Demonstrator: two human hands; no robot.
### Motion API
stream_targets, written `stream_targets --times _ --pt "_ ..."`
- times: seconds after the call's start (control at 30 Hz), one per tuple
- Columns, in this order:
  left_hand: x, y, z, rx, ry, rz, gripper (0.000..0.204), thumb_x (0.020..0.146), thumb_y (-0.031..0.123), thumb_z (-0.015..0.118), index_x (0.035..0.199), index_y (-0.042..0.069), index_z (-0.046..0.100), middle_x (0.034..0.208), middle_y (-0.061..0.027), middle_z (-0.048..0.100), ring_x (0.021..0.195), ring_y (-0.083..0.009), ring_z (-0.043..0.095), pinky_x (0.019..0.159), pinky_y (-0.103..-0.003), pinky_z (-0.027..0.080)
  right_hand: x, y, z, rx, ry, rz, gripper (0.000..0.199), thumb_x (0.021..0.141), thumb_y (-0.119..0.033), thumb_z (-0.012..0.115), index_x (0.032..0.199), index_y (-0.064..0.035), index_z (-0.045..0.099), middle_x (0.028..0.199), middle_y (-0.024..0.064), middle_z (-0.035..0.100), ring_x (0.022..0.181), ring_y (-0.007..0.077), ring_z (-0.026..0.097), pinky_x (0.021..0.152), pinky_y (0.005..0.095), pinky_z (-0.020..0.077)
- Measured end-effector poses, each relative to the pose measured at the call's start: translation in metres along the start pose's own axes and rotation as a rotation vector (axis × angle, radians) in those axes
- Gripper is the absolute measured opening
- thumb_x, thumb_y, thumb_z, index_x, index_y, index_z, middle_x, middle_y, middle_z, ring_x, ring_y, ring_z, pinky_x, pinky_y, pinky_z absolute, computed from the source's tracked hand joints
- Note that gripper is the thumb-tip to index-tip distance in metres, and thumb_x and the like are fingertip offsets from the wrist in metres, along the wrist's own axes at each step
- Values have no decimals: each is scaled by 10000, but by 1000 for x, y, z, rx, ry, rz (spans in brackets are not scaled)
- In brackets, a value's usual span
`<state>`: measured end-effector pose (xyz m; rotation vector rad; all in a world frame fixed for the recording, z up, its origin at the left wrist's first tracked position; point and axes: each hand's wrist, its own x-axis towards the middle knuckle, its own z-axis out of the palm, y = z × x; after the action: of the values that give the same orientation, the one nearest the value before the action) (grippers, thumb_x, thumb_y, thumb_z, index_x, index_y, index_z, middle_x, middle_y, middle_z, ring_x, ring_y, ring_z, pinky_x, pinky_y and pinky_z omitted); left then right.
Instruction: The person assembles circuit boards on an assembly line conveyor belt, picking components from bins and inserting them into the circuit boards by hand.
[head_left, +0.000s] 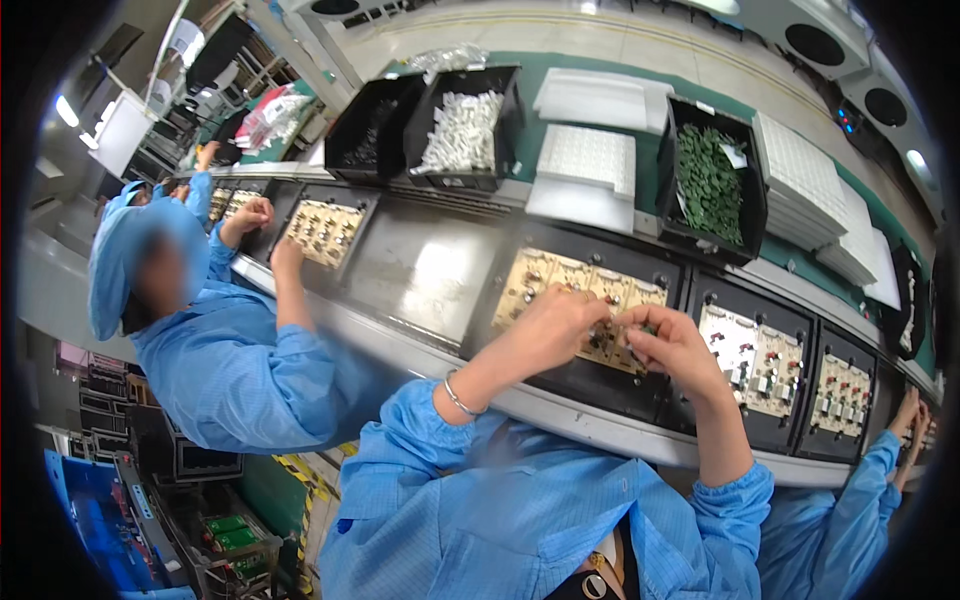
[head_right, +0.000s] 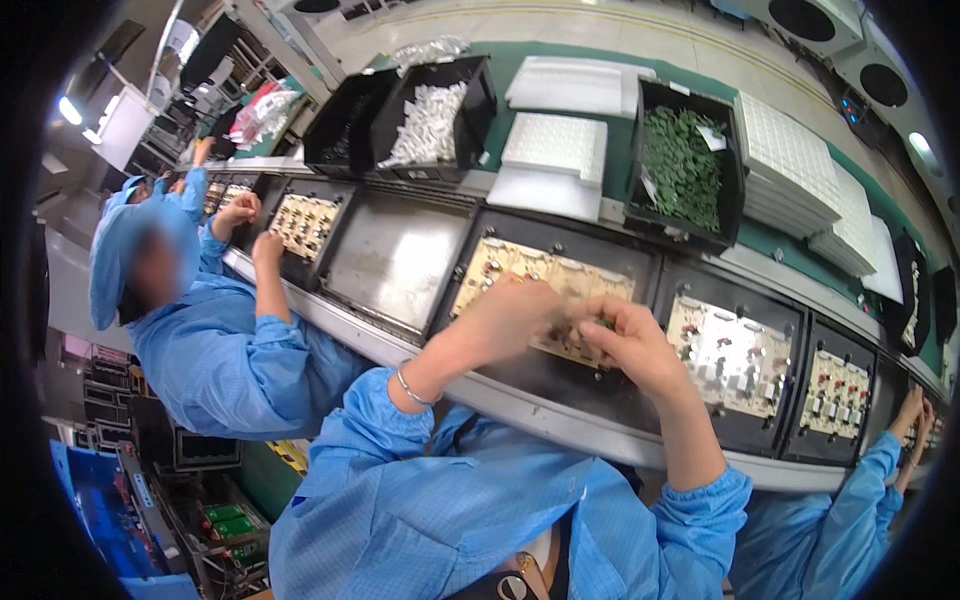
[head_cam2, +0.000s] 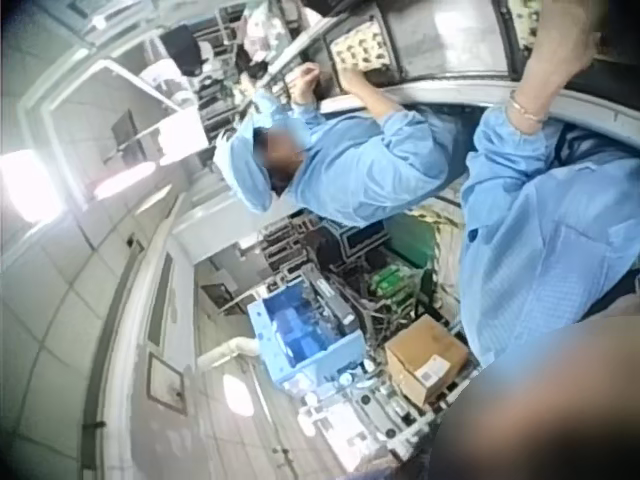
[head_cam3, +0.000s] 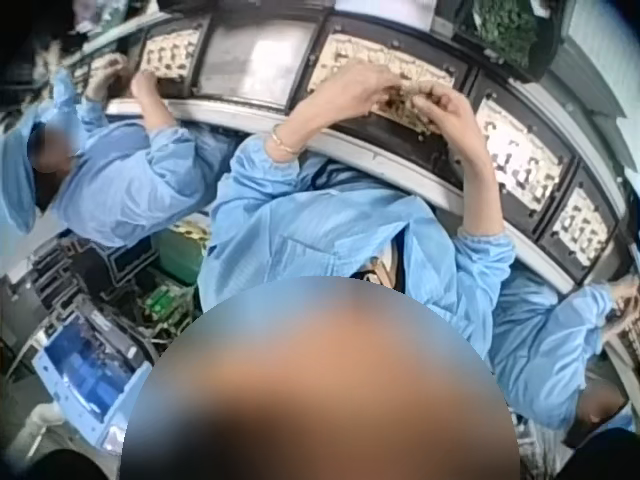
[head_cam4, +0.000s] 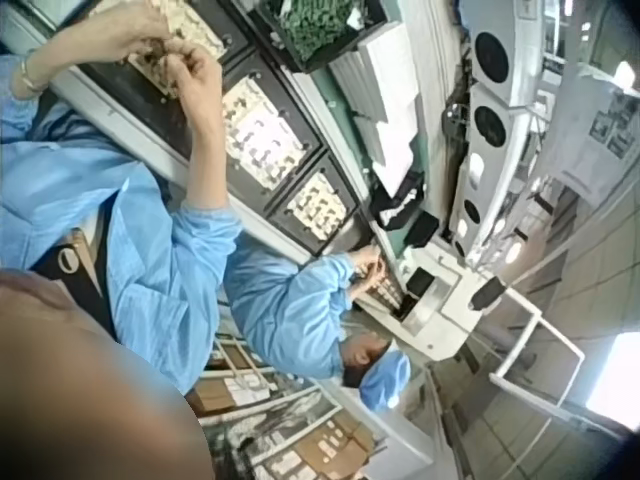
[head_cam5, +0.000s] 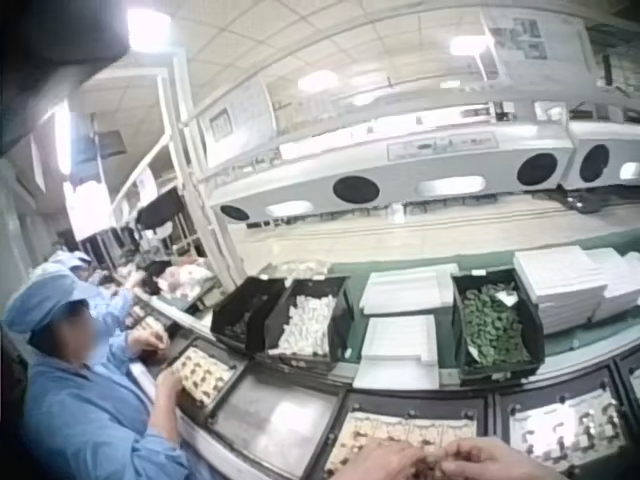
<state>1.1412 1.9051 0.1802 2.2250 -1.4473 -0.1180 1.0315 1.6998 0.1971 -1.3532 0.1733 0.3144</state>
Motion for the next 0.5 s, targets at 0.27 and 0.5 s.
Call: stream_targets --times 0.27,0.5 --pt "-3 3 17 49 84 83 149 765 0 638 906 47 628 849 -134 683 845 -360 680 788 -458 509 -2 11 2 2 -60 -71 261 995 -28 570 1251 12 599 1016 117 750 677 58 596 519 172 421" --pt "10 14 -33 -74 -213 -51 235 730 -19 662 966 -11 672 909 -207 685 919 -425 677 835 -510 530 -1 11 4 348 -67 -65 351 978 -23 614 1316 55 562 1090 190 735 689 84 619 523 187 439"
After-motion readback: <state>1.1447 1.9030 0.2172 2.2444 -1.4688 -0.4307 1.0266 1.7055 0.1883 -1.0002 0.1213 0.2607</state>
